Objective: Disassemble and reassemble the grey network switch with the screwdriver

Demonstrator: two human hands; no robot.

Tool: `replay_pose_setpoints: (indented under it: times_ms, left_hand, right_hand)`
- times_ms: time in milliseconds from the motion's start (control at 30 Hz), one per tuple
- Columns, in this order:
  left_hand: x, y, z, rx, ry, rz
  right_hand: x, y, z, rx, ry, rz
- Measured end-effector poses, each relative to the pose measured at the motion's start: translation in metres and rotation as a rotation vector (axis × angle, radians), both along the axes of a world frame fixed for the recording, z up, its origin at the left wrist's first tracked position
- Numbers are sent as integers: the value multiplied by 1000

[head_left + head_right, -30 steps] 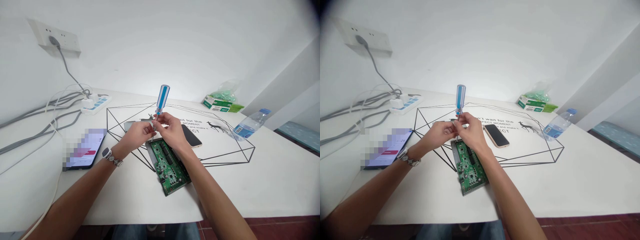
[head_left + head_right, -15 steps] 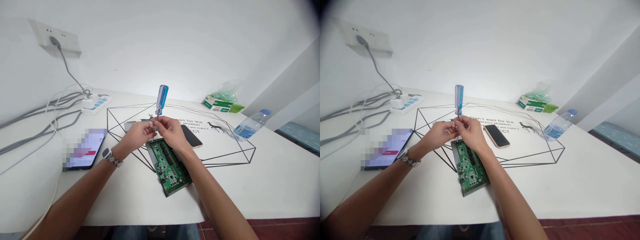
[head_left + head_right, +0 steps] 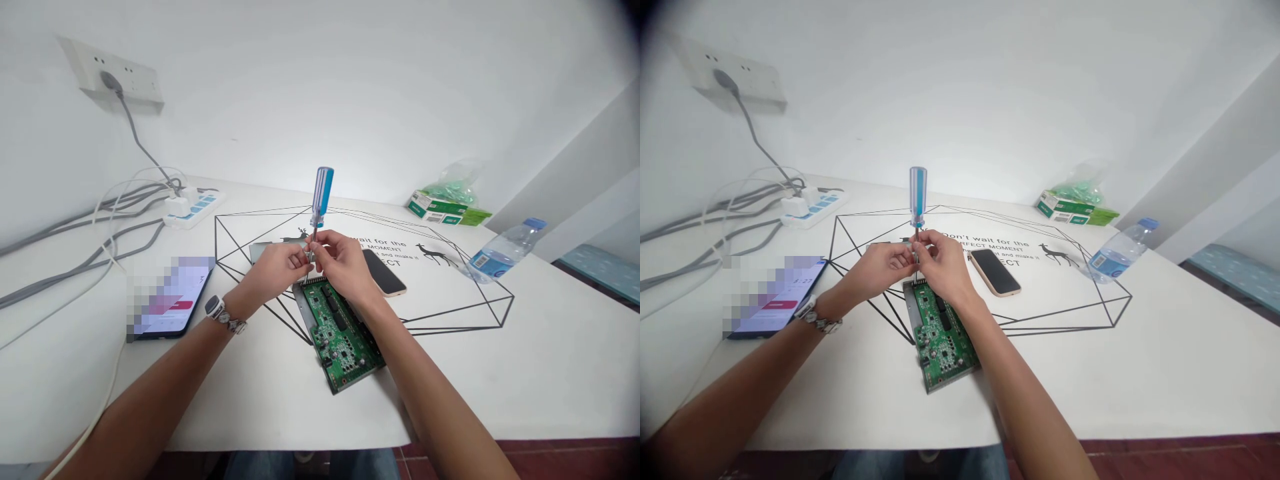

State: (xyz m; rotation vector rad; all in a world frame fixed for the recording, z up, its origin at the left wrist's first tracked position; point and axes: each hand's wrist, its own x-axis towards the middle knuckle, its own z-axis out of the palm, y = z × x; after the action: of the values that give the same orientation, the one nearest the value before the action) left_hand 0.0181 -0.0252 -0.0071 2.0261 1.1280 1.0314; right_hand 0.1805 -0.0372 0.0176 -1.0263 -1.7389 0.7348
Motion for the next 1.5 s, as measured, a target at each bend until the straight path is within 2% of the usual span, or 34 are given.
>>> replay_pose_setpoints:
  times_ms: [167,267,567,833,967,1133,1333,1500]
  left_hand:
    - [1,-3,2,14,16,0]
    - [1,-3,1,18,23,1]
    - [0,0,0,25,-3,-14]
    - [0,0,-1,22,42,23]
    - [0,1,-2,6,20,3]
    - [0,-1,-3,61,-3,-32]
    - [0,-1,-1,41,72,18]
    - [0,2,-4,21,51,12]
  right_hand:
    - [1,1,-2,36,1,-74]
    - [2,1,-3,-2,10,-111]
    - [0,-1,-1,-27,6,-6]
    - [2,2,-3,-20,13,-115]
    - [1,2,-2,-26,10,-57]
    - [-2,0,-1,-30,50,27]
    - [0,1,-3,-44,115,-101]
    - [1,1,-2,-28,60,-70]
